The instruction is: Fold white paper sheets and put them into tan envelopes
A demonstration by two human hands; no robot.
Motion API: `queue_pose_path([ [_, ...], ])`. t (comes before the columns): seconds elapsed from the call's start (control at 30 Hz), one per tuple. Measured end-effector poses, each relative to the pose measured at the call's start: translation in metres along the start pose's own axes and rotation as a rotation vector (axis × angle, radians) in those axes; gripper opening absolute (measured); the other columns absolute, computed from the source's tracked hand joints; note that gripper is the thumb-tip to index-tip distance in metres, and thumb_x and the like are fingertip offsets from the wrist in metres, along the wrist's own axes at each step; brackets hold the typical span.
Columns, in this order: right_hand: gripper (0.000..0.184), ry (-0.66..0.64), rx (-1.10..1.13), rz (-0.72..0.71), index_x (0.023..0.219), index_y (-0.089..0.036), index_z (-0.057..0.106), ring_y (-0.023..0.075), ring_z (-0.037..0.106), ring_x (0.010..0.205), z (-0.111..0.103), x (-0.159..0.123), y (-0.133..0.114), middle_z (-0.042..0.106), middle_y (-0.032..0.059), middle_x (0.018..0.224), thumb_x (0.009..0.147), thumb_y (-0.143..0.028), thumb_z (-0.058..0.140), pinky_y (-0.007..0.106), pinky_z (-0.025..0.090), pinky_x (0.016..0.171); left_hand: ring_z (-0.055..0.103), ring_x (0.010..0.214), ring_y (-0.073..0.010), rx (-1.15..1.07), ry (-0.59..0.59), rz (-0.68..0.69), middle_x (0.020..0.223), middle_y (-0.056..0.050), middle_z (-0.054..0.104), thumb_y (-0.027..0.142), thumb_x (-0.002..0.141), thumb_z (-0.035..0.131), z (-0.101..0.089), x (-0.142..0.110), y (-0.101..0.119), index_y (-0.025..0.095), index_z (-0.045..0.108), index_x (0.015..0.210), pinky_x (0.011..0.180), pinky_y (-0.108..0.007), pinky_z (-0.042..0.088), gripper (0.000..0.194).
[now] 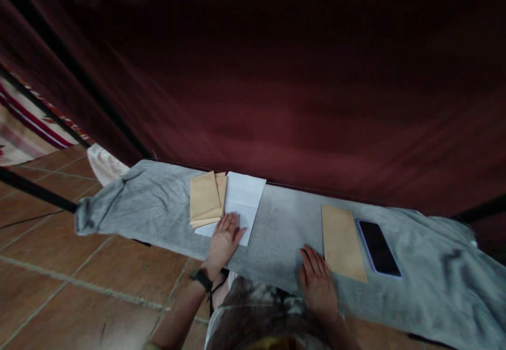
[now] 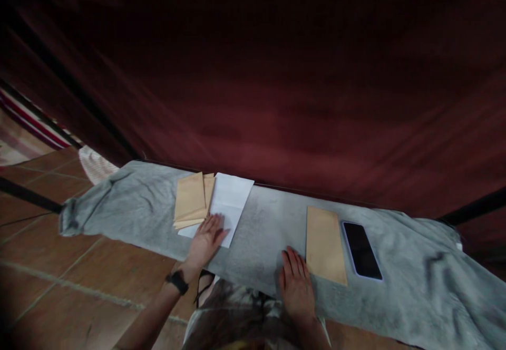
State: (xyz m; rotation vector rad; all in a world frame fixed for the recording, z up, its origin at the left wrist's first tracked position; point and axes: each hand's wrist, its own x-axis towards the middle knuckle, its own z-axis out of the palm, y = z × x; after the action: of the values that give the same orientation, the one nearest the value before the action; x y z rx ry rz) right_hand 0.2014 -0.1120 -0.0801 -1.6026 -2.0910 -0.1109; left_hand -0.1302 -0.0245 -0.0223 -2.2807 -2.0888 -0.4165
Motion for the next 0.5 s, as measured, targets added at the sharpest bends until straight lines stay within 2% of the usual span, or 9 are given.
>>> queue_pose_path([
  [0.07,0.045,-0.001,-0.010,-0.001,0.145,-0.020,0.053,0.0275,0.052,0.138,0.000,0.000,0.000,0.058,0.0118,0.148,0.104,-0.028,0.036,0.050,0.040,0.117,0.042,0.147,-0.0322,0.036,-0.055,-0.026,0.153,-0.018,0.052,0.053,0.096,0.052,0.004,-0.005,0.017,0.013,0.053,0.145,0.122,-0.046,0.032,0.063],
  [0.17,0.045,-0.007,-0.021,-0.001,0.145,-0.021,0.053,0.0273,0.052,0.138,0.000,0.000,0.000,0.058,0.0113,0.148,0.103,-0.026,0.037,0.050,0.039,0.118,0.044,0.145,-0.0367,0.064,-0.097,-0.096,0.152,-0.023,0.051,0.054,0.093,0.058,0.006,-0.006,0.038,0.009,0.055,0.142,0.119,-0.049,0.034,0.067],
  [0.33,0.045,-0.025,-0.042,0.003,0.144,-0.019,0.053,0.0273,0.052,0.138,-0.001,0.001,-0.001,0.057,0.0114,0.149,0.102,-0.024,0.038,0.049,0.038,0.118,0.054,0.136,-0.0324,0.052,-0.163,-0.069,0.143,-0.021,0.061,0.033,0.095,0.058,-0.004,-0.001,0.056,0.013,0.062,0.134,0.114,-0.044,0.041,0.043],
  [0.5,0.045,-0.010,-0.005,0.005,0.144,-0.020,0.054,0.0275,0.052,0.137,-0.002,0.001,-0.002,0.058,0.0114,0.148,0.102,-0.024,0.038,0.050,0.039,0.117,0.067,0.113,-0.0257,0.047,-0.222,-0.042,0.119,-0.015,0.070,0.012,0.093,0.052,-0.016,-0.006,0.074,0.016,0.060,0.131,0.095,-0.035,0.052,0.039],
])
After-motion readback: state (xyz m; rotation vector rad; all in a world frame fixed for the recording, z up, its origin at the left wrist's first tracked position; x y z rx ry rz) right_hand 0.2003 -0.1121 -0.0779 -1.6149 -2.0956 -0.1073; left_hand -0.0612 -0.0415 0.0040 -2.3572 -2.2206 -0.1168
